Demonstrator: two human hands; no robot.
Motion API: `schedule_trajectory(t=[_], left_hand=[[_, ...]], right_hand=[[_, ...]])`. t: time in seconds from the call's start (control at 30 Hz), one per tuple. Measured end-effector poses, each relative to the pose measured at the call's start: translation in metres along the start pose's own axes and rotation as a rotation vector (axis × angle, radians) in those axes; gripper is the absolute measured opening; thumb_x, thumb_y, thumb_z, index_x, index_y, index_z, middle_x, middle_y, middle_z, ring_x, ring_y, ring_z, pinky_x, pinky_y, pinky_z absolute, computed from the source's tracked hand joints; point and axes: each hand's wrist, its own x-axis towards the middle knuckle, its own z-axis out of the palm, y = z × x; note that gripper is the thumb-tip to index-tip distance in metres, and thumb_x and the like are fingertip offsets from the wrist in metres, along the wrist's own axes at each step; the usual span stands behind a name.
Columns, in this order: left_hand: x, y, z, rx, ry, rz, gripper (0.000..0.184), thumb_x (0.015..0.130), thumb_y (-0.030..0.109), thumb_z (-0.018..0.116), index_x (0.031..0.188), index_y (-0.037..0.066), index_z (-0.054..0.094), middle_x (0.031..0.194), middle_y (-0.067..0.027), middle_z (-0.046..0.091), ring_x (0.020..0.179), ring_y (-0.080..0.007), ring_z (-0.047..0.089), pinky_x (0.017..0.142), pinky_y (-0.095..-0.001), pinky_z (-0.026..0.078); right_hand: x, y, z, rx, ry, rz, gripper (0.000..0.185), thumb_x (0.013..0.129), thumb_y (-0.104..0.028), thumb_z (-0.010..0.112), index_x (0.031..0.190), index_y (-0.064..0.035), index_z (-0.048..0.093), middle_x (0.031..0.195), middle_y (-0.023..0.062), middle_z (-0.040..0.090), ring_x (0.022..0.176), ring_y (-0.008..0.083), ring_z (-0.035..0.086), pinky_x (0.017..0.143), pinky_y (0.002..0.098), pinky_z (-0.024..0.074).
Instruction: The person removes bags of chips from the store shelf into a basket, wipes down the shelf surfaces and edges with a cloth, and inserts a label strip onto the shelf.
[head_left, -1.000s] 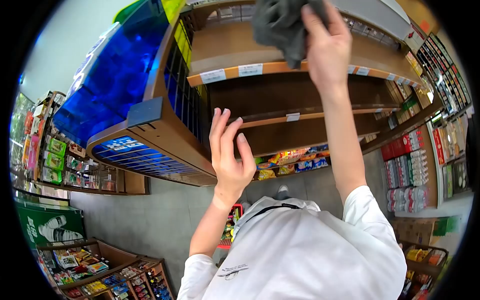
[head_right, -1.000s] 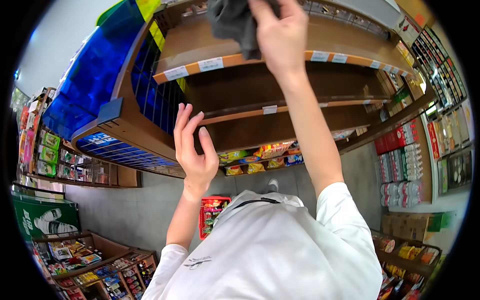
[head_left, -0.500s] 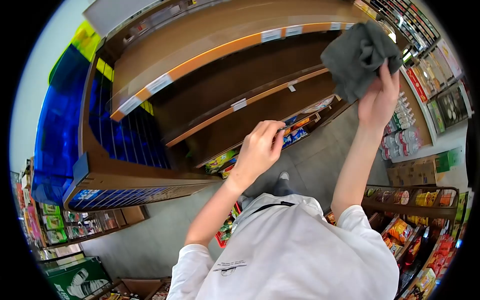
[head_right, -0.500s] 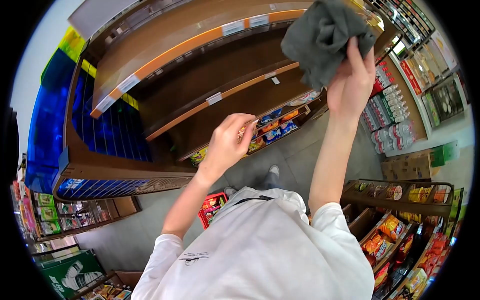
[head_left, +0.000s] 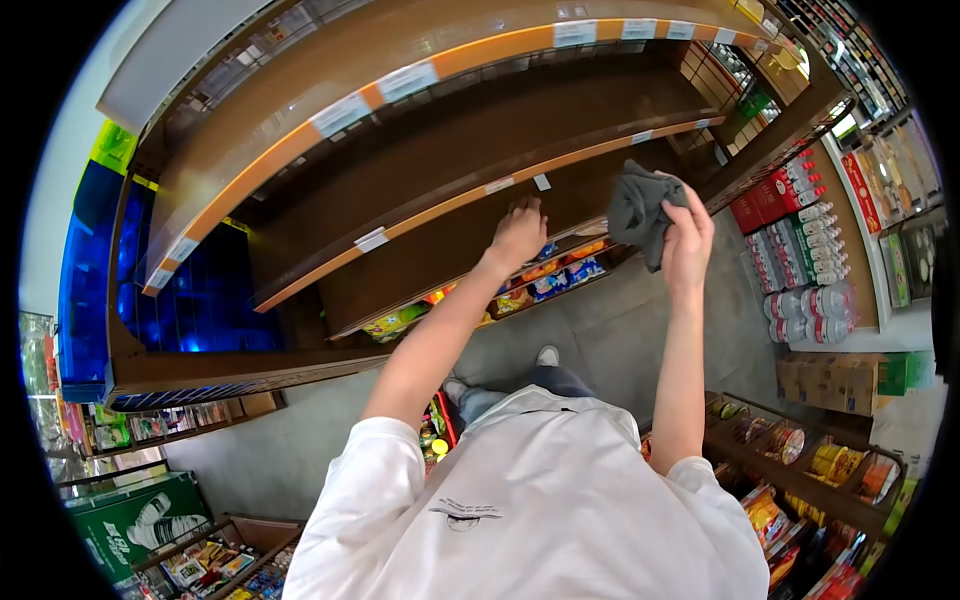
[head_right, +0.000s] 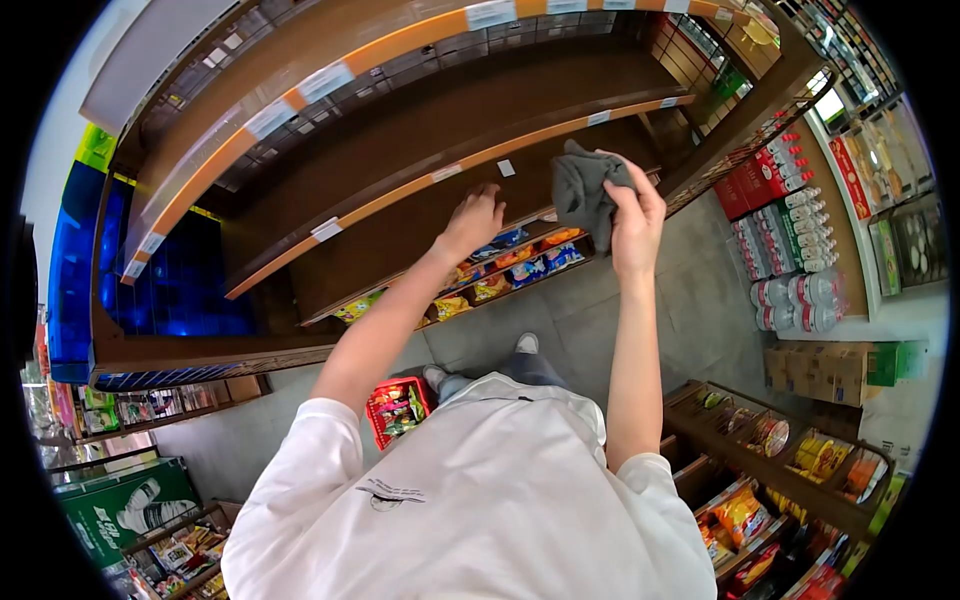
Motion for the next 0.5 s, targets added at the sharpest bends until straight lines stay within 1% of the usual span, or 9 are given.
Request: schedule_trajectory(t=[0.03,0.07,0.1,0.17,0.2,0.3,0.33,0.47,0.5], left_hand=[[0.011,-0.004,0.009,0.054,0.007,-0.002,0.04,0.093,0.018,0.052,0.125,-0.005,0.05,0.132,-0.0262,0.05,0.121,-0.0425,0.049,0.102,-0.0451,0.043],[0.022,-0.01,0.016,0.088,-0.097,-0.036,0.047,0.095,0.021,0.047,0.135,-0.004,0.041,0.145,-0.0247,0.038,0.129,-0.0423,0.041,0.107,-0.0461,0.039],[0.032,-0.015,0.024,0.084,-0.098,-0.041,0.047,0.095,0.021,0.047,0.135,-0.004,0.041,0.145,-0.0247,0.038,0.129,-0.0423,0.041,0.107,-0.0461,0.039],[0.046,-0.026,0.04,0.145,-0.138,-0.089,0.053,0.094,0.02,0.046,0.141,-0.002,0.033,0.153,-0.0201,0.026,0.136,-0.0393,0.033,0.106,-0.0537,0.038],[0.051,-0.026,0.04,0.156,-0.187,-0.118,0.057,0.095,0.022,0.045,0.145,0.0,0.027,0.156,-0.0161,0.021,0.139,-0.0365,0.028,0.107,-0.0565,0.032],[0.06,-0.025,0.044,0.302,-0.263,-0.172,0.058,0.095,0.024,0.046,0.146,0.002,0.027,0.156,-0.0147,0.022,0.138,-0.0343,0.029,0.107,-0.0561,0.029],[0.059,-0.028,0.047,0.287,-0.244,-0.161,0.061,0.094,0.025,0.051,0.146,0.004,0.029,0.155,-0.0143,0.026,0.136,-0.0335,0.03,0.109,-0.0558,0.025],[0.055,-0.03,0.046,0.309,-0.248,-0.148,0.062,0.093,0.027,0.052,0.147,0.007,0.028,0.151,-0.0149,0.031,0.137,-0.0333,0.028,0.107,-0.0573,0.027],[0.054,-0.028,0.045,0.331,-0.184,-0.123,0.058,0.093,0.027,0.054,0.144,0.008,0.036,0.145,-0.0149,0.036,0.135,-0.0334,0.031,0.106,-0.0548,0.03]], right_hand=[[0.002,0.006,-0.008,-0.04,-0.013,0.026,0.032,0.087,0.002,0.05,0.116,0.0074,0.061,0.111,0.0101,0.066,0.101,0.0153,0.062,0.091,0.0264,0.0466],[0.004,0.012,-0.013,-0.097,-0.007,0.032,0.031,0.085,0.002,0.051,0.113,0.0064,0.064,0.106,0.0083,0.068,0.096,0.013,0.062,0.087,0.0243,0.0469],[0.006,0.023,-0.022,-0.147,-0.007,0.036,0.03,0.084,0.002,0.053,0.112,0.0063,0.064,0.104,0.0075,0.068,0.095,0.0122,0.061,0.087,0.0236,0.0462],[0.008,0.04,-0.035,-0.252,-0.043,0.068,0.033,0.084,0.003,0.051,0.115,0.0074,0.062,0.106,0.0085,0.067,0.096,0.0131,0.062,0.087,0.0235,0.0462],[0.008,0.045,-0.037,-0.291,-0.041,0.069,0.031,0.083,0.003,0.052,0.111,0.0068,0.063,0.103,0.0072,0.067,0.094,0.0117,0.06,0.085,0.0225,0.0455],[0.006,0.053,-0.04,-0.35,-0.046,0.098,0.027,0.082,0.0,0.053,0.105,0.0067,0.064,0.093,0.0066,0.068,0.087,0.0105,0.059,0.081,0.0234,0.0462],[0.006,0.052,-0.041,-0.377,-0.073,0.106,0.026,0.082,-0.001,0.053,0.104,0.0067,0.064,0.091,0.0062,0.068,0.085,0.01,0.058,0.079,0.023,0.0459],[0.006,0.054,-0.049,-0.425,-0.11,0.166,0.026,0.082,0.0,0.053,0.104,0.0072,0.064,0.09,0.0055,0.067,0.083,0.0095,0.058,0.077,0.0224,0.0458],[0.007,0.056,-0.051,-0.415,-0.115,0.171,0.026,0.082,0.0,0.053,0.104,0.0072,0.064,0.09,0.0055,0.067,0.083,0.0095,0.058,0.077,0.0224,0.0458]])
